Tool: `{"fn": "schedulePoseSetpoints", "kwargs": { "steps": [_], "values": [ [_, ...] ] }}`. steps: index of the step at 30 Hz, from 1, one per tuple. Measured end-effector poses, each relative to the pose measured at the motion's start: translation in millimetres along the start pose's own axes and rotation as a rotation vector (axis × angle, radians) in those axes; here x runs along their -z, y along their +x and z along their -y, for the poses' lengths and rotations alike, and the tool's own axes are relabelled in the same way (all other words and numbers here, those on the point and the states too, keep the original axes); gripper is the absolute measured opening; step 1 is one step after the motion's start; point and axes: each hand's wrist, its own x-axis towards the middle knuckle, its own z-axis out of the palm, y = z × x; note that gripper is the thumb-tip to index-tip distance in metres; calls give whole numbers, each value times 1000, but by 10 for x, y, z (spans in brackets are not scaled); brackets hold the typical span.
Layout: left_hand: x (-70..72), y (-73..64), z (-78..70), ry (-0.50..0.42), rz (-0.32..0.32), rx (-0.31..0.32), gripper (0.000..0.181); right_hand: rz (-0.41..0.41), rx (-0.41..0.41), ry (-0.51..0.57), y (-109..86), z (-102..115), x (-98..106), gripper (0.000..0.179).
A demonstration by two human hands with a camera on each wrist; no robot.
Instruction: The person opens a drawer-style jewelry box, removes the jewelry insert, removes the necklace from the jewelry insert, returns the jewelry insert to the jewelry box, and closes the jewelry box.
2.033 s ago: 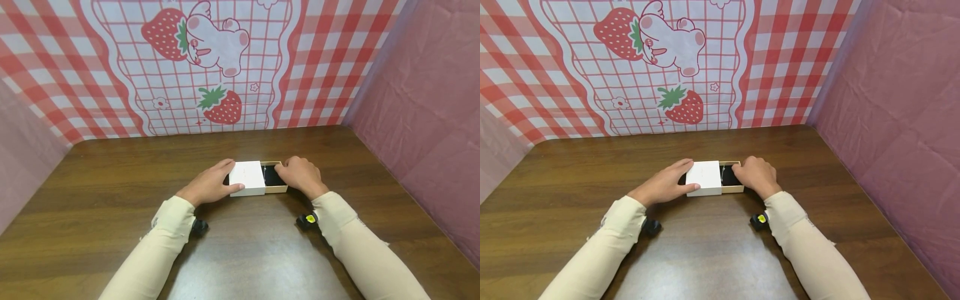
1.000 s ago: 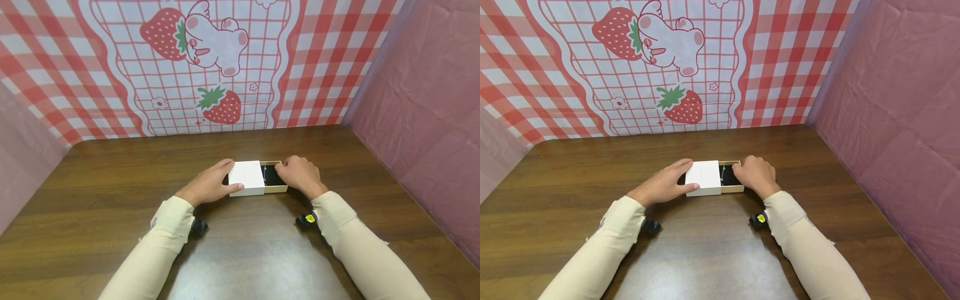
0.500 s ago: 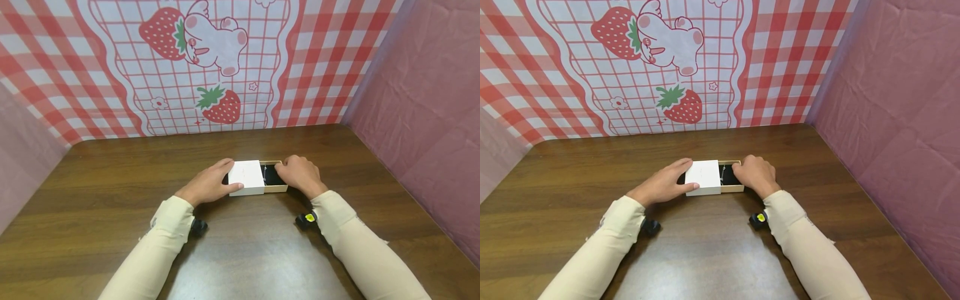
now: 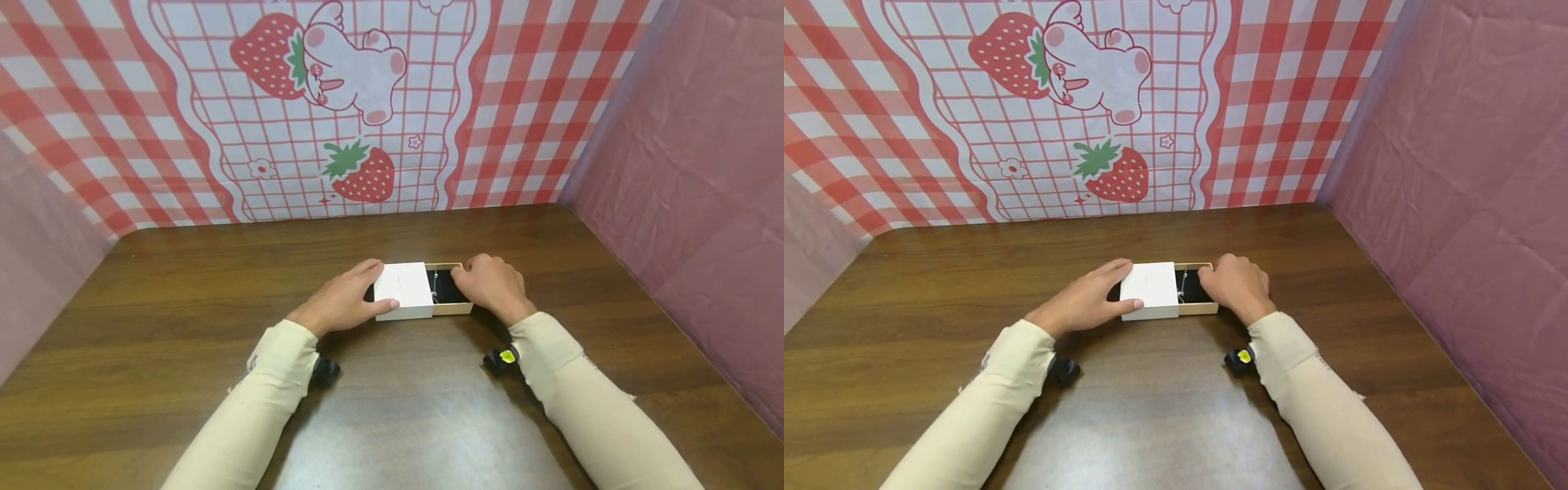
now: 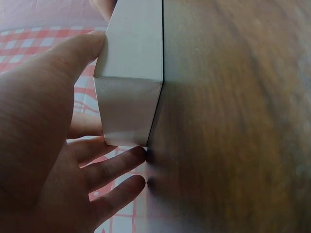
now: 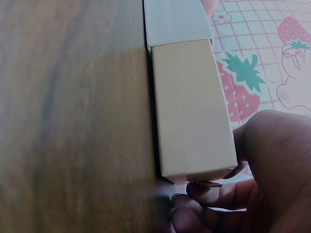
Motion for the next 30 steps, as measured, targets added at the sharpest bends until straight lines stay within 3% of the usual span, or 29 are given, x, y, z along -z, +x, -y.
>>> {"fn": "schedulePoseSetpoints", "kwargs": {
  "steps": [30],
  "values": [
    [-10, 9, 5, 1, -2, 4, 87, -2, -27, 3, -11, -10, 5, 45]
  ]
}}
